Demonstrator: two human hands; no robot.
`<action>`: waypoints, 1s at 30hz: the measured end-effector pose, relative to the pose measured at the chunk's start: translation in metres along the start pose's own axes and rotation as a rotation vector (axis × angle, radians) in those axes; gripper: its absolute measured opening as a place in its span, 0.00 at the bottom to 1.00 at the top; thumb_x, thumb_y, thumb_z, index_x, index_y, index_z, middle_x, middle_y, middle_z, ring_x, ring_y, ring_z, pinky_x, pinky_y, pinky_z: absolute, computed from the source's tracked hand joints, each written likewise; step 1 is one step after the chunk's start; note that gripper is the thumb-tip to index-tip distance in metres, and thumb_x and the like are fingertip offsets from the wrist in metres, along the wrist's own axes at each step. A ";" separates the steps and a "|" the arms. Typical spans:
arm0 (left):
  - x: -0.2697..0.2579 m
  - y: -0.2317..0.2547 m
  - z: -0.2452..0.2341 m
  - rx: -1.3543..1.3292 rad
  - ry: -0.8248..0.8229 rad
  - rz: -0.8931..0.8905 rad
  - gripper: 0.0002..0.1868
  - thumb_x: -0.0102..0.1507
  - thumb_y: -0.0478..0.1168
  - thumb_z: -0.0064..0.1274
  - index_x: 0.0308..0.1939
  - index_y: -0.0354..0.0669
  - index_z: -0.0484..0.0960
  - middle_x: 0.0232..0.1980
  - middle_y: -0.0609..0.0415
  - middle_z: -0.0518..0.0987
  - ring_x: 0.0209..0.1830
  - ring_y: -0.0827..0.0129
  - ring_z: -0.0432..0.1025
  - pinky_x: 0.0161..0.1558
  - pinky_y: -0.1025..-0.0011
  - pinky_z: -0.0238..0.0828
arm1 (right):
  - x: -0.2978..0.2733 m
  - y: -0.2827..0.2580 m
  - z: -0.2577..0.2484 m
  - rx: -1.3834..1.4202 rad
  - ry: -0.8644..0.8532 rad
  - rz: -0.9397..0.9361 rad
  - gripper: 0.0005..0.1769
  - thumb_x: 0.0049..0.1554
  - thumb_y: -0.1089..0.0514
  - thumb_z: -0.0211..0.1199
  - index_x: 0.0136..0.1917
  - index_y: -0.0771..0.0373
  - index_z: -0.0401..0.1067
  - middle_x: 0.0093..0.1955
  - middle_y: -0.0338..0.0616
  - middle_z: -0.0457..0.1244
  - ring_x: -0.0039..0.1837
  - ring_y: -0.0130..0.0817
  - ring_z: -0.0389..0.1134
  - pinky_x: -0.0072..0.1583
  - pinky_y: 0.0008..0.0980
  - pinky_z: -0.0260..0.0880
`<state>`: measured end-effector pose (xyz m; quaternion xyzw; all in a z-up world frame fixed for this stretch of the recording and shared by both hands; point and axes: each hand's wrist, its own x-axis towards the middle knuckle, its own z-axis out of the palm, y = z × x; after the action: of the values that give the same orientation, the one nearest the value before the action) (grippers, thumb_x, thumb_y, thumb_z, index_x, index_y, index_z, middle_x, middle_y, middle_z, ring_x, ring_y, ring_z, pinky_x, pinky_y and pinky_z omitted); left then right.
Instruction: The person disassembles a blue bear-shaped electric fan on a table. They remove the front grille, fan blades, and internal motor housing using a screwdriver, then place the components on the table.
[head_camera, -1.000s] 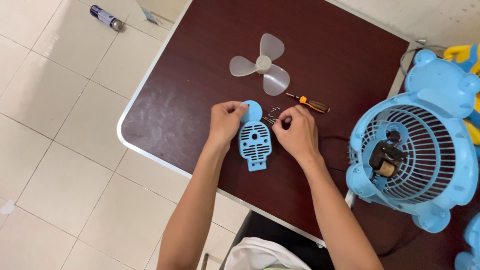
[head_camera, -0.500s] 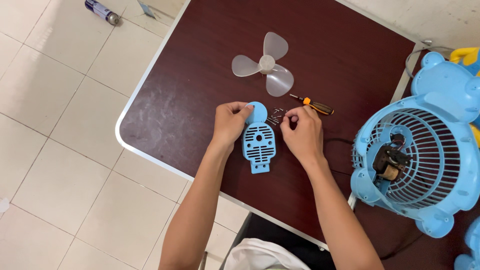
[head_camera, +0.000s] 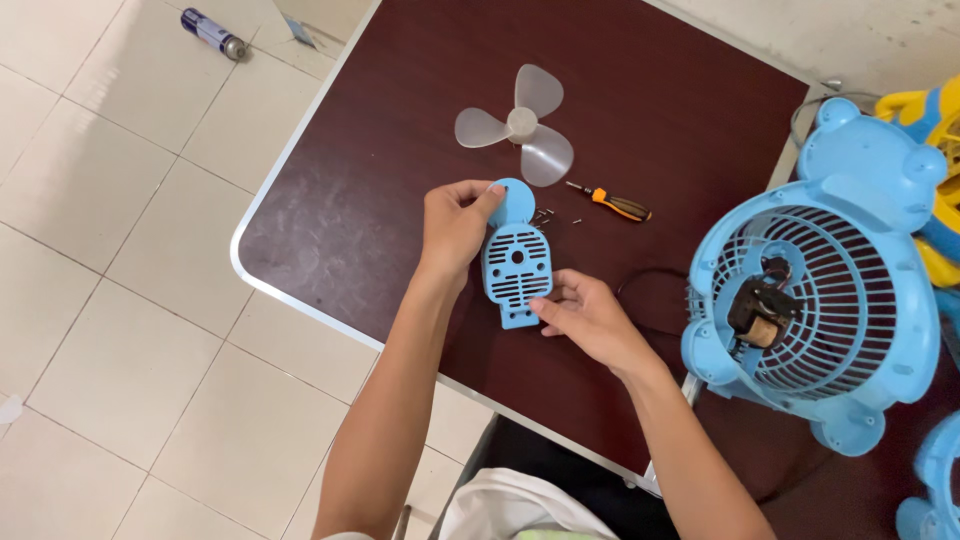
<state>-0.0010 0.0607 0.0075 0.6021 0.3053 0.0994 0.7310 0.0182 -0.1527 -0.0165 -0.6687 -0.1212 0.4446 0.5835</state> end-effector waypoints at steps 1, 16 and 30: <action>-0.002 0.002 0.003 -0.006 -0.005 0.009 0.12 0.64 0.38 0.55 0.41 0.29 0.86 0.33 0.52 0.84 0.29 0.76 0.75 0.34 0.75 0.73 | -0.002 0.001 -0.002 0.018 -0.010 0.002 0.19 0.58 0.55 0.65 0.59 0.67 0.72 0.52 0.43 0.70 0.52 0.29 0.71 0.51 0.30 0.74; -0.025 0.000 0.017 0.197 0.003 0.077 0.15 0.64 0.40 0.56 0.49 0.32 0.86 0.38 0.52 0.86 0.35 0.74 0.77 0.38 0.74 0.75 | -0.019 0.010 -0.013 0.164 -0.046 0.004 0.17 0.57 0.57 0.67 0.57 0.66 0.72 0.51 0.42 0.70 0.52 0.27 0.71 0.53 0.31 0.74; -0.085 -0.027 -0.003 0.346 -0.122 -0.043 0.31 0.64 0.51 0.56 0.61 0.29 0.75 0.48 0.43 0.84 0.48 0.64 0.80 0.47 0.67 0.77 | -0.019 0.009 -0.019 0.285 -0.023 0.009 0.19 0.59 0.57 0.64 0.62 0.64 0.68 0.53 0.45 0.70 0.54 0.30 0.71 0.57 0.35 0.73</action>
<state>-0.0760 0.0129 0.0098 0.7171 0.2858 -0.0070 0.6357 0.0185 -0.1812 -0.0170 -0.5744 -0.0606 0.4675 0.6692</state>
